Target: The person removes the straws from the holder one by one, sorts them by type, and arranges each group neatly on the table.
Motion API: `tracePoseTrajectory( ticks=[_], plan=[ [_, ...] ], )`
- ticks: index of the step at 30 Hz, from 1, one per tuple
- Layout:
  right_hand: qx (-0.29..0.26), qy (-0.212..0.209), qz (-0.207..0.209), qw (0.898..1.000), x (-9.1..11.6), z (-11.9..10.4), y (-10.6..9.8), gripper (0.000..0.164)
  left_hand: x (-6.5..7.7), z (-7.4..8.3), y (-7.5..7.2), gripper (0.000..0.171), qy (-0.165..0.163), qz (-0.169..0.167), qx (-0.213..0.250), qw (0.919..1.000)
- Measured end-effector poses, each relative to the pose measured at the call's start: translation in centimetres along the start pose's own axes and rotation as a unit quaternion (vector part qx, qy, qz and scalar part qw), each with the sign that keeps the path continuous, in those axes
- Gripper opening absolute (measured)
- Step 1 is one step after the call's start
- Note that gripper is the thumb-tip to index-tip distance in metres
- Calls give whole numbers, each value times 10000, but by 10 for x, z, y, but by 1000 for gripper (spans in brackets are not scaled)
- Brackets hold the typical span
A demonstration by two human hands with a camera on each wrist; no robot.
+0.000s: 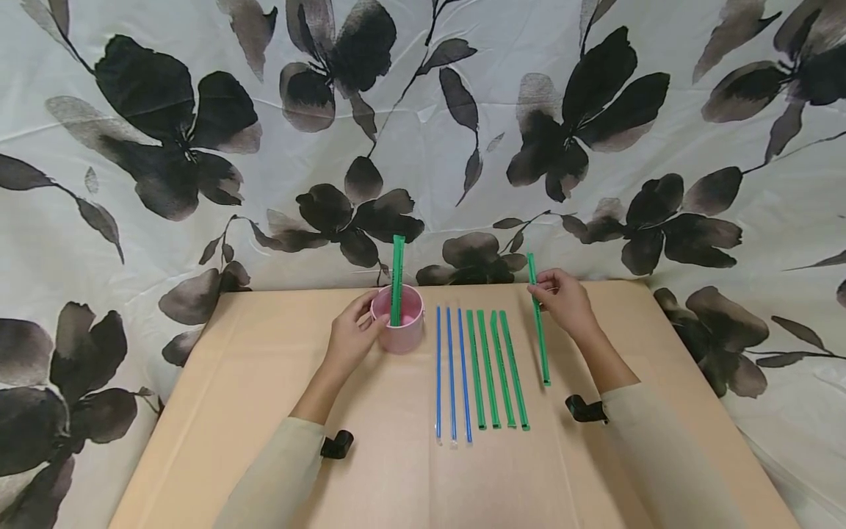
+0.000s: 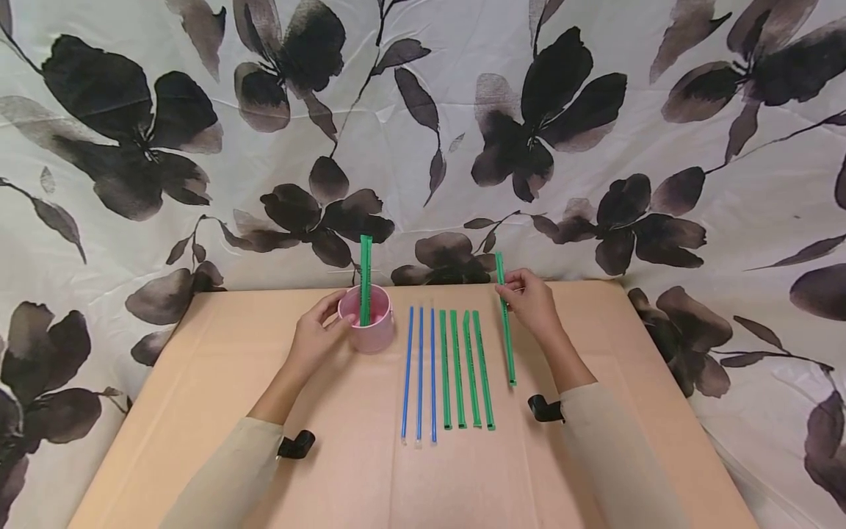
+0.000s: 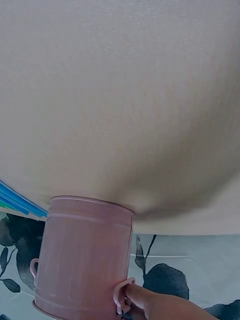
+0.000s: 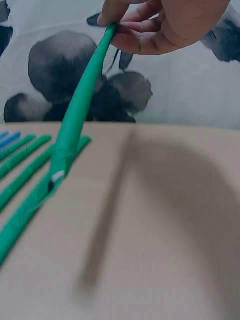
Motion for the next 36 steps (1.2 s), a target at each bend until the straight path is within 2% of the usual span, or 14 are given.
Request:
tracePoseTrajectory(
  ticks=[5,14,24,31,36],
  plan=[
    [303,164,-234,9991,6,19,10,33,1,2,0,56,6,12,-23,10000],
    [476,467,-667,9955,14,50,29,28,-3,2,2,56,-81,7,-45,10000],
    [651,551,-865,9926,15,60,45,26,-4,2,2,55,-62,66,-25,10000],
    [834,538,-897,9910,14,61,50,24,-5,4,3,56,-178,65,41,9998],
    [972,474,-873,9903,13,59,54,23,-6,1,4,55,-89,106,91,9999]
  ],
)
Point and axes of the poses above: each hand's wrist, its own x-axis away from the middle knuckle, its own y-axis out of the palm, z = x × y, the point moved 6 cm from there along -x, towards the middle knuckle, and after that the axes turned 6 degrees about z, right-handed, at the moved point
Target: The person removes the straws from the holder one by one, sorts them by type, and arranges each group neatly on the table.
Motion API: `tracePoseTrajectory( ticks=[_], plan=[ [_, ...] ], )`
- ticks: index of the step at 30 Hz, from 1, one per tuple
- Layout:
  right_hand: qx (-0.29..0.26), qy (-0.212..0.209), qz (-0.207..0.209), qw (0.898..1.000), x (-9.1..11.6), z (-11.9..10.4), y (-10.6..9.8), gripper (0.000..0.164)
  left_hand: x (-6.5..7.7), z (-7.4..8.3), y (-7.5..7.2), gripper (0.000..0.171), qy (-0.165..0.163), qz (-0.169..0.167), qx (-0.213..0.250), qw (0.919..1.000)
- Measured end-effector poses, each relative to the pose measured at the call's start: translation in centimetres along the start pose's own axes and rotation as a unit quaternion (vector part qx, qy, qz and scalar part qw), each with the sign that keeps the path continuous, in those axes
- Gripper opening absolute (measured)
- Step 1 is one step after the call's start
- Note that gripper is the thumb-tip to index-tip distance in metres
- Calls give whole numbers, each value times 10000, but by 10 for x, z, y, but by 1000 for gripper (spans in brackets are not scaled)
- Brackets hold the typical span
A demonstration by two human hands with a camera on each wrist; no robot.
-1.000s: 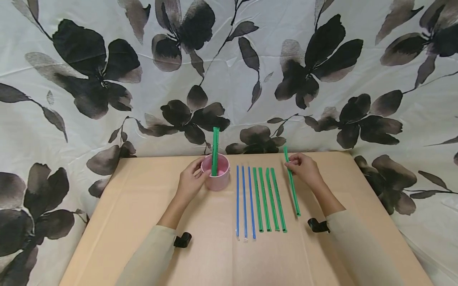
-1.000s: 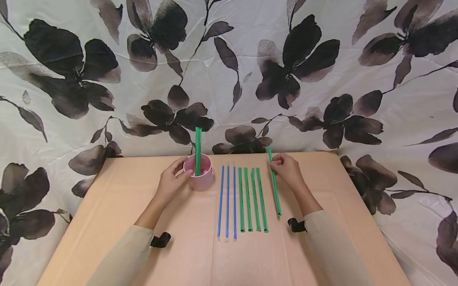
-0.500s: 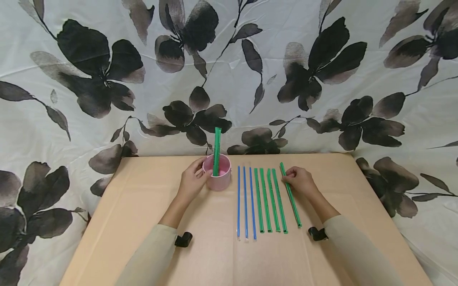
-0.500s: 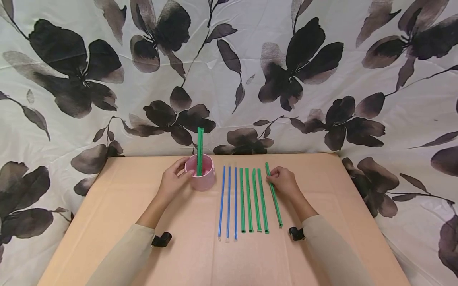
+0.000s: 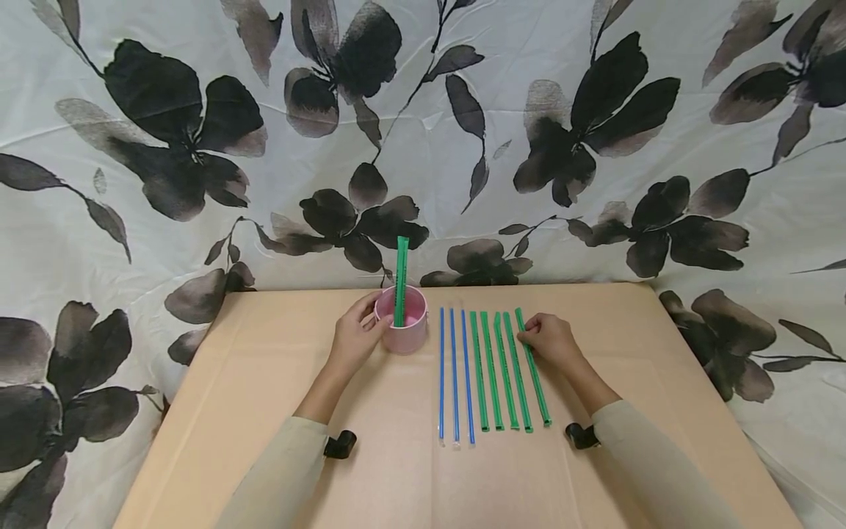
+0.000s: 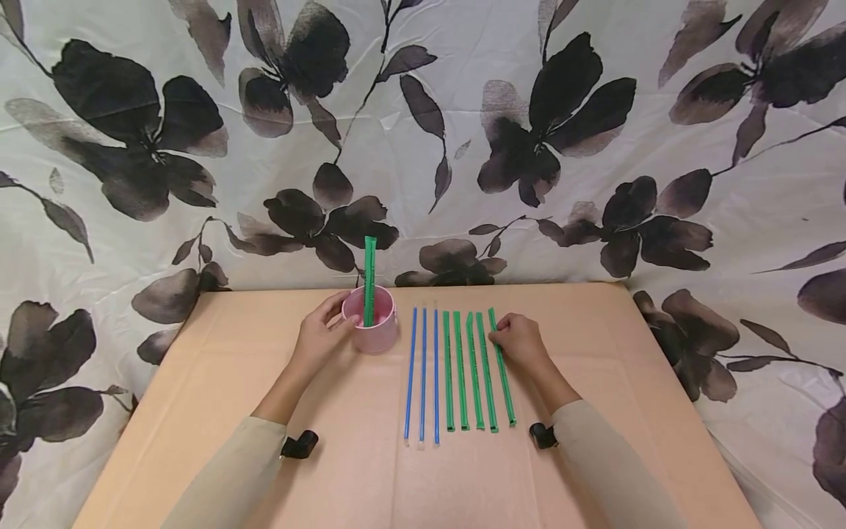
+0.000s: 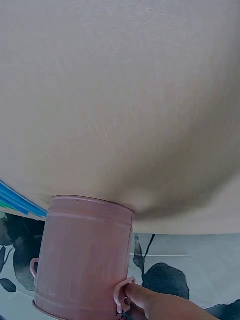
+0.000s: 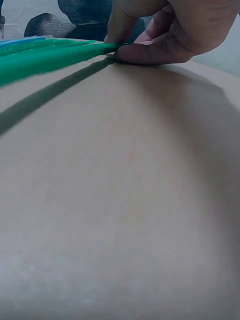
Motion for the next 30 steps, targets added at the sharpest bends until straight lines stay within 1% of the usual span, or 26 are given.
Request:
tracePoseTrajectory(
  ticks=[6,11,14,18,30],
  plan=[
    [25,-53,23,10000,0,-4,2,24,-1,2,3,56,-107,36,-11,9999],
    [241,-258,107,9993,-2,-5,1,24,3,21,4,57,-238,-9,30,9997],
    [257,-296,104,9992,-2,-5,1,23,6,31,5,57,-262,-34,20,9996],
    [331,-299,62,9990,-2,-4,1,22,7,33,4,57,-283,-55,38,9996],
    [345,-348,107,9987,-1,-3,2,22,4,30,4,58,-273,-59,107,9996]
  ],
)
Point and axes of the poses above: each hand's wrist, its own x-axis away from the middle knuckle, its own y-axis out of the palm, z = x × y, the point moved 6 cm from there along -x, towards the middle knuckle, and after that the axes turned 6 degrees about z, right-handed, at the moved point
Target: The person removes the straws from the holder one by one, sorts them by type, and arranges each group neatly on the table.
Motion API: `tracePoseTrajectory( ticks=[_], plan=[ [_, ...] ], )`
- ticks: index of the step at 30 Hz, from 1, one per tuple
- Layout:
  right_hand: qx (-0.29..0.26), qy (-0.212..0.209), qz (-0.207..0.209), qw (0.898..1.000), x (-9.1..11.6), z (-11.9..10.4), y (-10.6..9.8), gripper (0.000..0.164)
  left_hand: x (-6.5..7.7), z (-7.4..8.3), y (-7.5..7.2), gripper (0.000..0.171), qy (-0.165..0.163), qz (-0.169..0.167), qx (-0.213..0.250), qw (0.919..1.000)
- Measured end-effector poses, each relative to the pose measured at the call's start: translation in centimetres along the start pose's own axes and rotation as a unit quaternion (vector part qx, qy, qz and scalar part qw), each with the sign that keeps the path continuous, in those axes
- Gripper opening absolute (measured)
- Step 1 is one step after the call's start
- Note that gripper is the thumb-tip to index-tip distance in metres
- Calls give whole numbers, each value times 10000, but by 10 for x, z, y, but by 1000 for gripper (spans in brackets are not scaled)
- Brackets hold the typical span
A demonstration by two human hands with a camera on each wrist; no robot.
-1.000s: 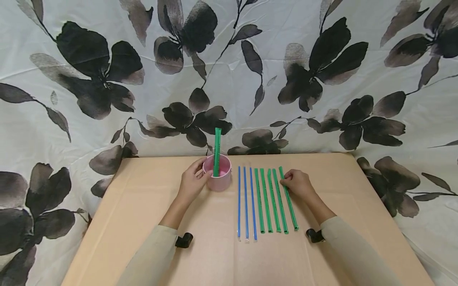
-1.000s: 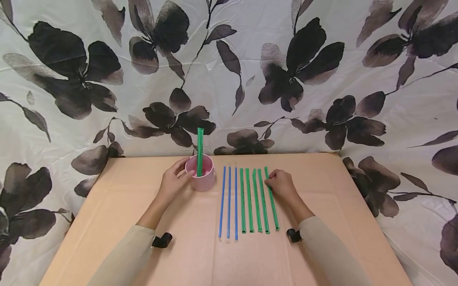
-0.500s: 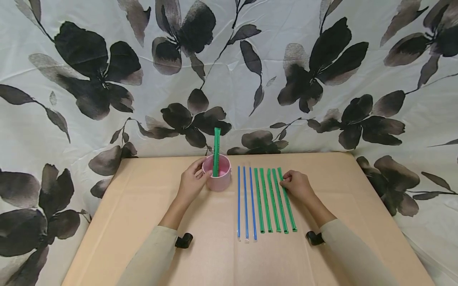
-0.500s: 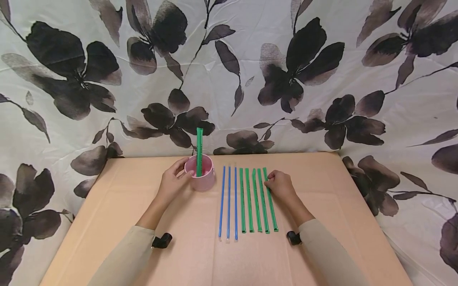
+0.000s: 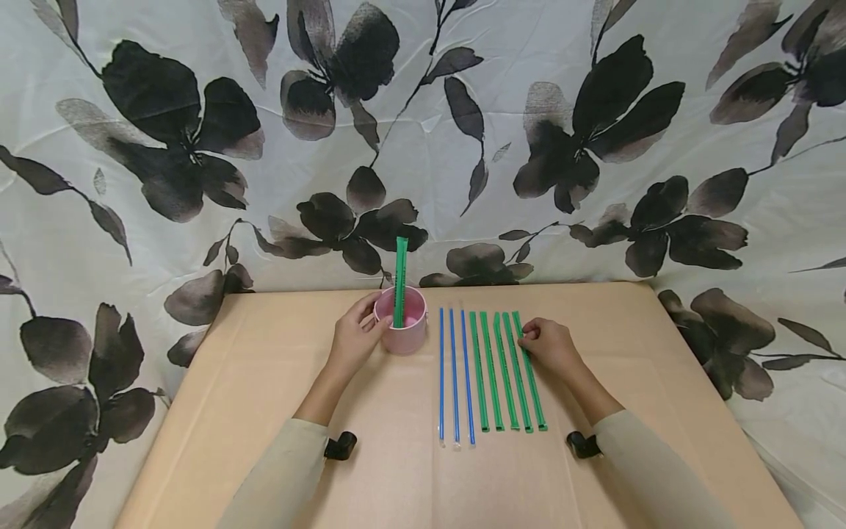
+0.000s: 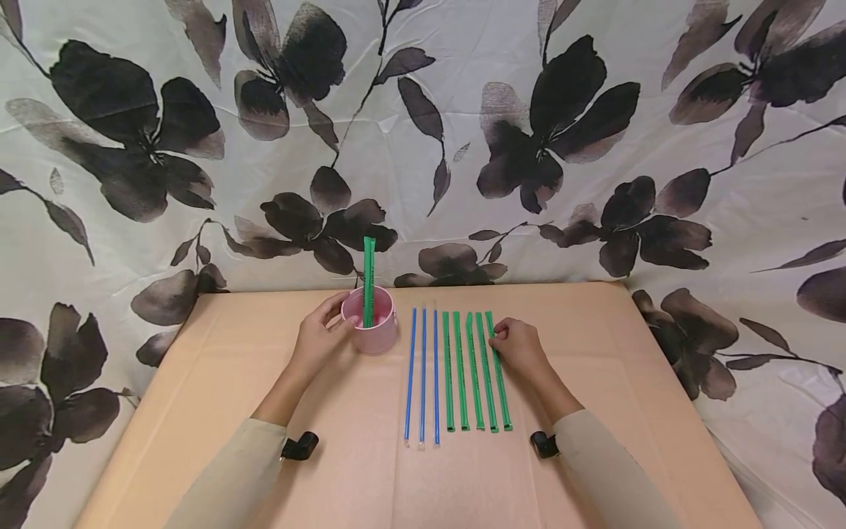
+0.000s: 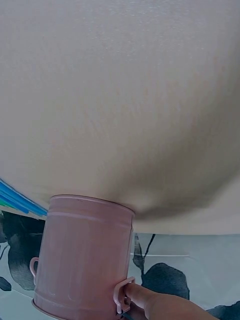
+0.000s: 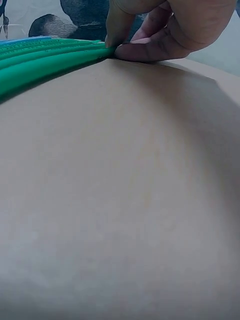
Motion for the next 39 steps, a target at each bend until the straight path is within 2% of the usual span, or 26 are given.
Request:
tracePoseTrajectory(
  ticks=[9,17,22,32,39],
  plan=[
    [5,-14,61,10000,1,-5,-5,24,0,2,-1,57,18,-3,49,10000],
    [-405,-414,317,9978,-4,-28,-13,27,1,1,-1,57,36,-45,-48,10000],
    [-856,-666,250,9938,-11,-55,-7,29,2,1,-2,58,36,-75,-43,10000],
    [-1550,-1013,38,9827,-18,-136,17,28,6,2,-7,57,34,-94,-87,9999],
    [-1876,-1227,-98,9745,-25,-173,31,30,11,3,-9,58,31,-193,-126,9997]
  ],
)
Point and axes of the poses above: each hand's wrist, its own x-axis away from the middle knuckle, its own y-axis out of the palm, z = x × y, the point moved 6 cm from there along -x, towards the middle knuckle, and after that the axes turned 6 degrees about z, right-handed, at the moved point
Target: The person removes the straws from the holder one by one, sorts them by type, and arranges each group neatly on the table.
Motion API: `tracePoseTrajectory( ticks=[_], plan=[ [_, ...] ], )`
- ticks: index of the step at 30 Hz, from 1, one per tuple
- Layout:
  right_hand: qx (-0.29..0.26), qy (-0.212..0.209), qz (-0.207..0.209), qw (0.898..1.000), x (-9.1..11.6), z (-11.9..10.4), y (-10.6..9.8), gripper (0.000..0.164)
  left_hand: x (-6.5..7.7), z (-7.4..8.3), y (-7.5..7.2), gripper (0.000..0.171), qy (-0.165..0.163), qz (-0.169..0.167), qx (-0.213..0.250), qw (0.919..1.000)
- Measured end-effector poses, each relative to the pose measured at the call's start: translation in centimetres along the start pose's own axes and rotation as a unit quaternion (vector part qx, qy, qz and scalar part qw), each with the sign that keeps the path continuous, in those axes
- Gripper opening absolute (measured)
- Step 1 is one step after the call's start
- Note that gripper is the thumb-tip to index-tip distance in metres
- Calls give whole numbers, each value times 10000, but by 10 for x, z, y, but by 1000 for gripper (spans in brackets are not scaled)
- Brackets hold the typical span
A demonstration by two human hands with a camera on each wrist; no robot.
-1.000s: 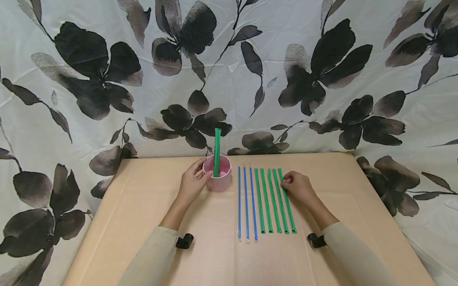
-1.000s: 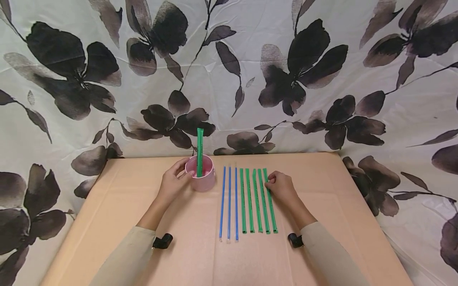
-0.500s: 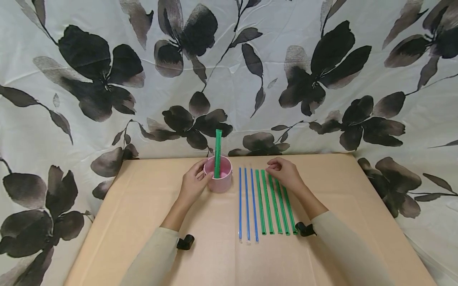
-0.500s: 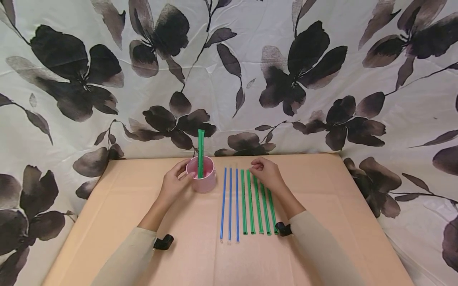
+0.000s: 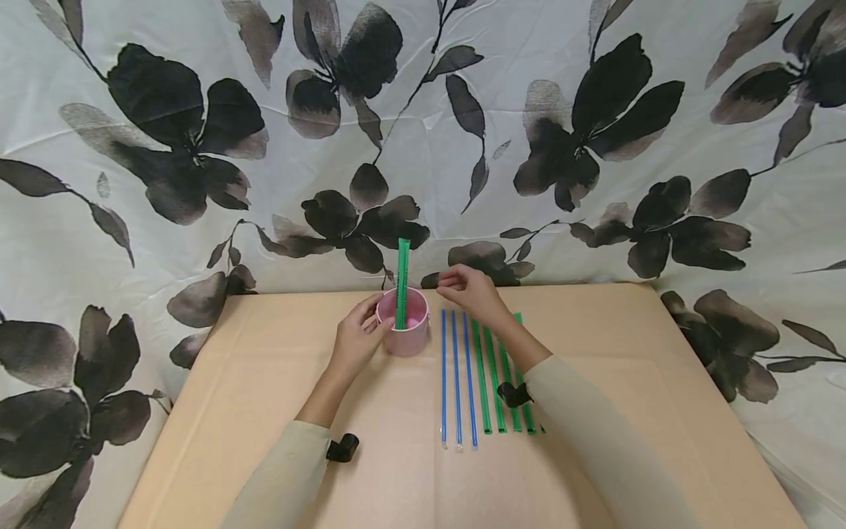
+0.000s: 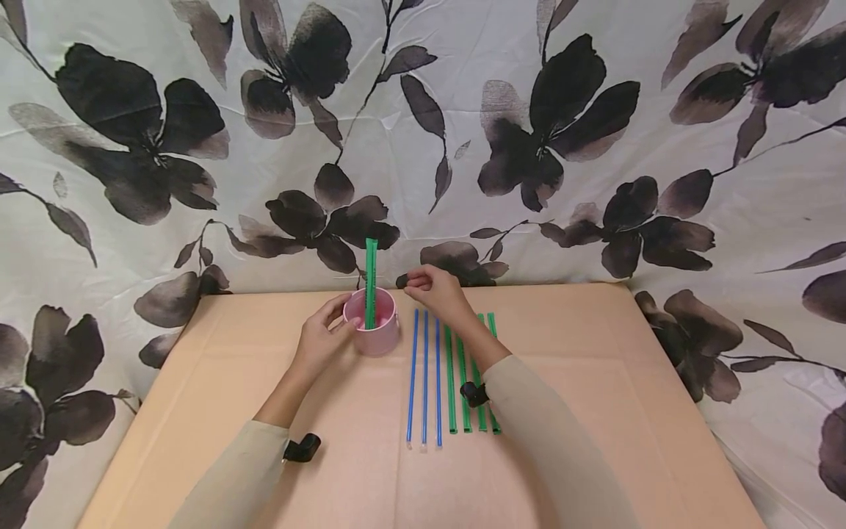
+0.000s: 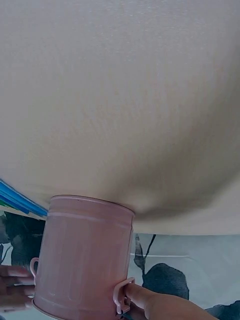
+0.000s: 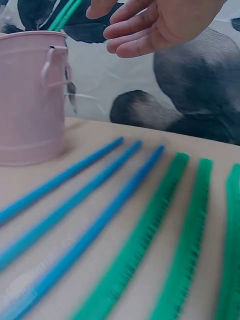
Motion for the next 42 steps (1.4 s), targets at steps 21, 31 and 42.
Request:
tracePoseTrajectory(
  ticks=[21,31,42],
  plan=[
    [-655,-122,31,9978,-26,-36,51,38,4,0,-1,58,152,-103,78,9998],
    [-541,-124,352,9978,-25,-37,46,27,4,0,0,58,131,-102,95,9998],
    [-862,33,454,9952,-22,-41,32,22,1,-1,-1,57,39,-48,109,9999]
  ],
)
Point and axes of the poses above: each hand's wrist, its own x-axis away from the middle knuckle, its own y-axis out of the palm, z = x × y, the point moved 6 cm from there along -x, towards the middle knuckle, and after that the axes turned 6 degrees about z, right-handed, at the moved point
